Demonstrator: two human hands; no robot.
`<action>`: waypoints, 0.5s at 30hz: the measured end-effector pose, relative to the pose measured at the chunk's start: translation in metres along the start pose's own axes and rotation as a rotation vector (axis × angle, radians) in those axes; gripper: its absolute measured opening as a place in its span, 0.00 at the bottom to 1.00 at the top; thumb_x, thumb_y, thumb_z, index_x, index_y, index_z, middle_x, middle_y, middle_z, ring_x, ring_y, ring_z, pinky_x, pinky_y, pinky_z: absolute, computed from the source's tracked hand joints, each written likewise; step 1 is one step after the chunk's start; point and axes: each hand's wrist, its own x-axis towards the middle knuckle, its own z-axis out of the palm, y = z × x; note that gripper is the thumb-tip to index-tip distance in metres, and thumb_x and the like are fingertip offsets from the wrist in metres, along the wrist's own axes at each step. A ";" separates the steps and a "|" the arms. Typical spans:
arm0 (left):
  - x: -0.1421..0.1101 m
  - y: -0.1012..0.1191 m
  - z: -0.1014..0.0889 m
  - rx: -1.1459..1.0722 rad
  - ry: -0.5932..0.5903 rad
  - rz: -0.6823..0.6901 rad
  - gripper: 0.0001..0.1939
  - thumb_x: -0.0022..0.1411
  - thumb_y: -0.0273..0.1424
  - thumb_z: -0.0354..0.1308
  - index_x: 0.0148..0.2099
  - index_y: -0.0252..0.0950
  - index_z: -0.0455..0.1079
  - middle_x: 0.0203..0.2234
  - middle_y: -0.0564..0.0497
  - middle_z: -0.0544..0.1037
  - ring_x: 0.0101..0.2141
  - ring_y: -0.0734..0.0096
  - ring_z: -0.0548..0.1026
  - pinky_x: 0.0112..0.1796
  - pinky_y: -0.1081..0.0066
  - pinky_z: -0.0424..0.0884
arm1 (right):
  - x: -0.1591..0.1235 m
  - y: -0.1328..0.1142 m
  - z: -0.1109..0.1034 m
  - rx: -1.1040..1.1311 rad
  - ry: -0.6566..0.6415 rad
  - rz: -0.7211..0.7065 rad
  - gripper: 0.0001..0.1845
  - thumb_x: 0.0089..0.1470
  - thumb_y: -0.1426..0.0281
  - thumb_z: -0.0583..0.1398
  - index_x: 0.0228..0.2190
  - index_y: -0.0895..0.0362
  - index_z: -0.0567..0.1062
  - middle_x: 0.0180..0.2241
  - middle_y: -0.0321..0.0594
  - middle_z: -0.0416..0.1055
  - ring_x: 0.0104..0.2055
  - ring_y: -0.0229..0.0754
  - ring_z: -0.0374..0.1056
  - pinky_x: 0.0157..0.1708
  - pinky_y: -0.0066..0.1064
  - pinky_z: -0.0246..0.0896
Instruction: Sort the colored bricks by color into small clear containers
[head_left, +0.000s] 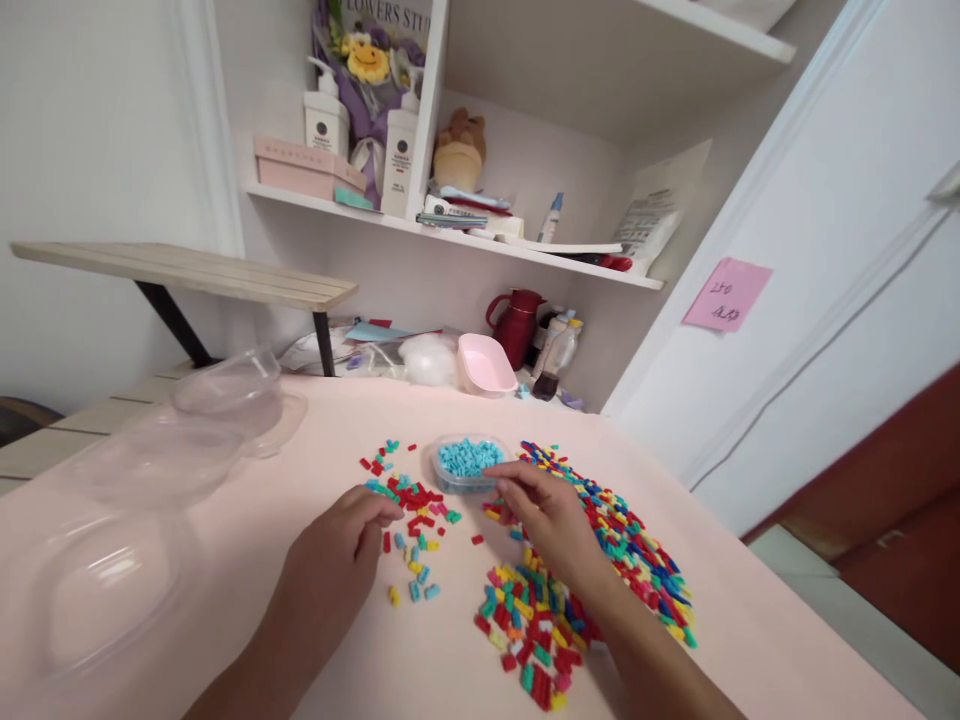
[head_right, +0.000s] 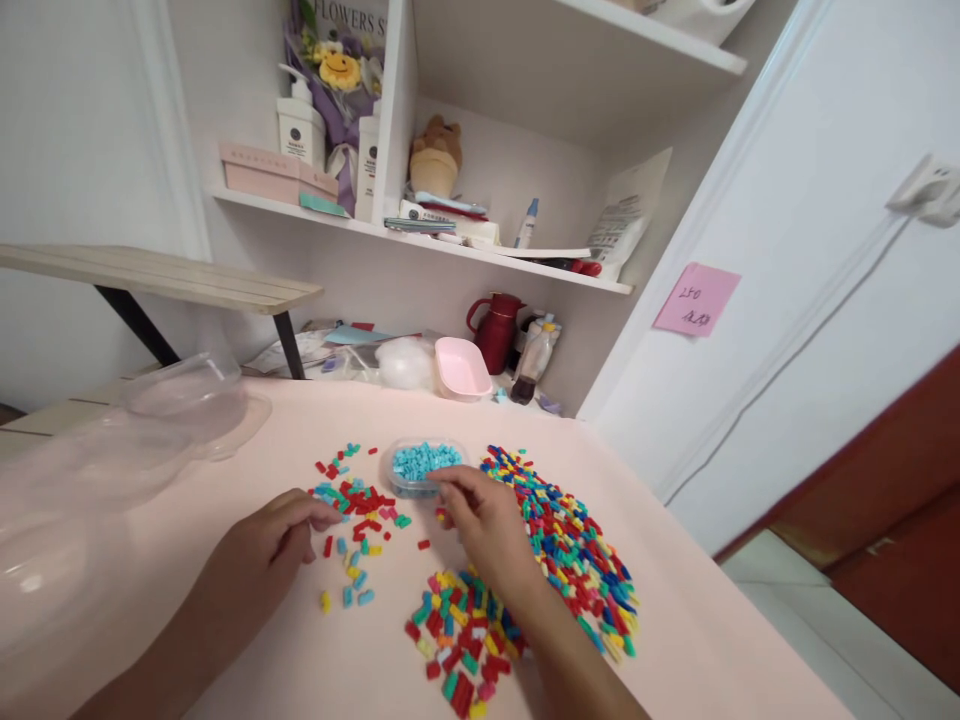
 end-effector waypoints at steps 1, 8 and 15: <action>0.000 0.000 0.001 0.012 -0.017 0.005 0.18 0.60 0.27 0.41 0.38 0.43 0.72 0.34 0.55 0.77 0.33 0.71 0.76 0.36 0.70 0.69 | -0.003 -0.005 0.004 -0.065 -0.069 -0.048 0.13 0.60 0.66 0.55 0.40 0.54 0.78 0.30 0.38 0.74 0.29 0.40 0.69 0.31 0.30 0.64; -0.001 0.000 0.003 0.084 -0.076 -0.012 0.19 0.61 0.25 0.40 0.39 0.42 0.72 0.37 0.53 0.76 0.36 0.69 0.75 0.38 0.68 0.68 | -0.019 -0.019 0.033 -0.347 -0.437 -0.264 0.21 0.59 0.72 0.56 0.53 0.48 0.71 0.39 0.40 0.69 0.40 0.40 0.67 0.42 0.31 0.63; -0.001 0.002 0.002 0.094 -0.092 -0.032 0.19 0.62 0.25 0.40 0.39 0.42 0.72 0.38 0.53 0.76 0.37 0.69 0.74 0.38 0.68 0.67 | -0.019 -0.008 0.034 -0.374 -0.459 -0.256 0.17 0.58 0.75 0.57 0.47 0.48 0.75 0.39 0.38 0.68 0.40 0.39 0.67 0.43 0.29 0.62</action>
